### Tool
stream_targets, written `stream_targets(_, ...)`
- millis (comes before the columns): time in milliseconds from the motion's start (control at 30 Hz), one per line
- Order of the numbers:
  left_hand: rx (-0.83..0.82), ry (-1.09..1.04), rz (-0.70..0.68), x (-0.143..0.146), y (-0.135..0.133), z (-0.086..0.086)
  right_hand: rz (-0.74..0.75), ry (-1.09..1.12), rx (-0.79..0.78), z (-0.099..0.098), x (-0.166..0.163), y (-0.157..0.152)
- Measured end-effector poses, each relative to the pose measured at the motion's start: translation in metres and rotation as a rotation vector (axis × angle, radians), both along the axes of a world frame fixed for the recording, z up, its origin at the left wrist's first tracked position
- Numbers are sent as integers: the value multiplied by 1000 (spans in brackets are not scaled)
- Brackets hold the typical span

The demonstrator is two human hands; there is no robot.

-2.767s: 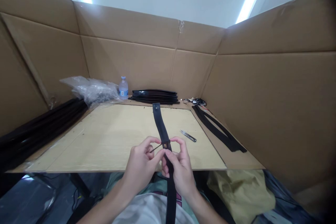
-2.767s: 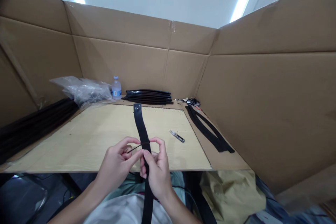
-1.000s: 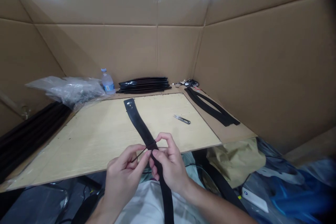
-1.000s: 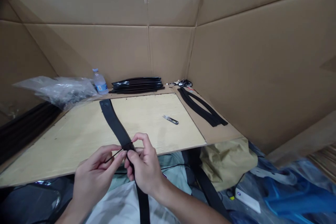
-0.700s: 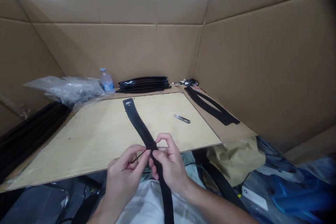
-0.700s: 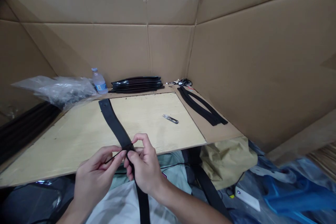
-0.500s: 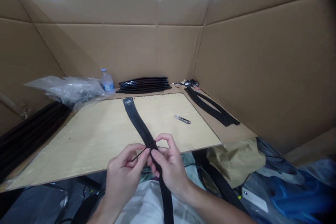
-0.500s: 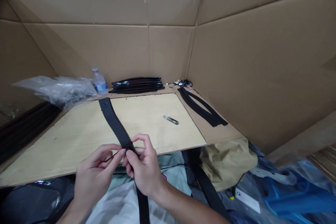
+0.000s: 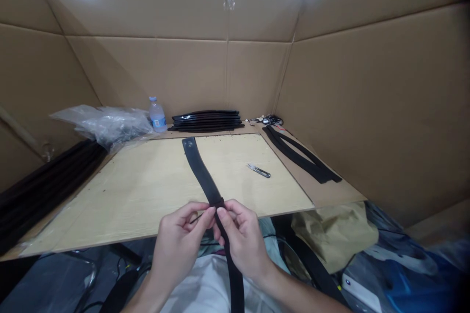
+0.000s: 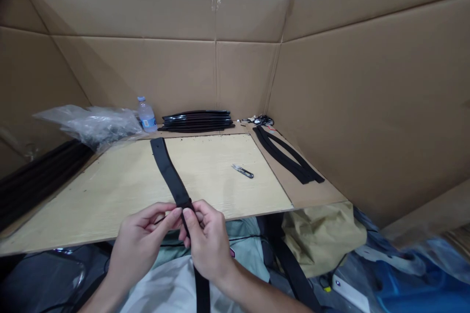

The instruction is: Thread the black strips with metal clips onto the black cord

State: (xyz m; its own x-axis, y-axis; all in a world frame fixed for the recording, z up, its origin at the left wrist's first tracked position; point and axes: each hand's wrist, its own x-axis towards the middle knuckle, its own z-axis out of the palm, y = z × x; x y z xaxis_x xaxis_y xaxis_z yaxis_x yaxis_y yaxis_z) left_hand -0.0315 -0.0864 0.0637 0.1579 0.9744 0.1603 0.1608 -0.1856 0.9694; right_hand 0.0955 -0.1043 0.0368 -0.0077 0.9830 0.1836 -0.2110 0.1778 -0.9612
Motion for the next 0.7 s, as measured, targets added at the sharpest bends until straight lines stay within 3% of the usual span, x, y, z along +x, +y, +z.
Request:
stream_targets(233,-70,-107,-42,1,-4,5,12,22,18,0,0,-6)
stream_targets(367,-140,-189,-50,-4,-5,1,106,139,-23,-3,-2,-9)
stream_targets(533,-73,-182,1,-11,-3,1,205,206,-7,5,2,-3)
stream_targets(700,-120,-331,-128,-18,-4,7,235,209,37,6,9,2)
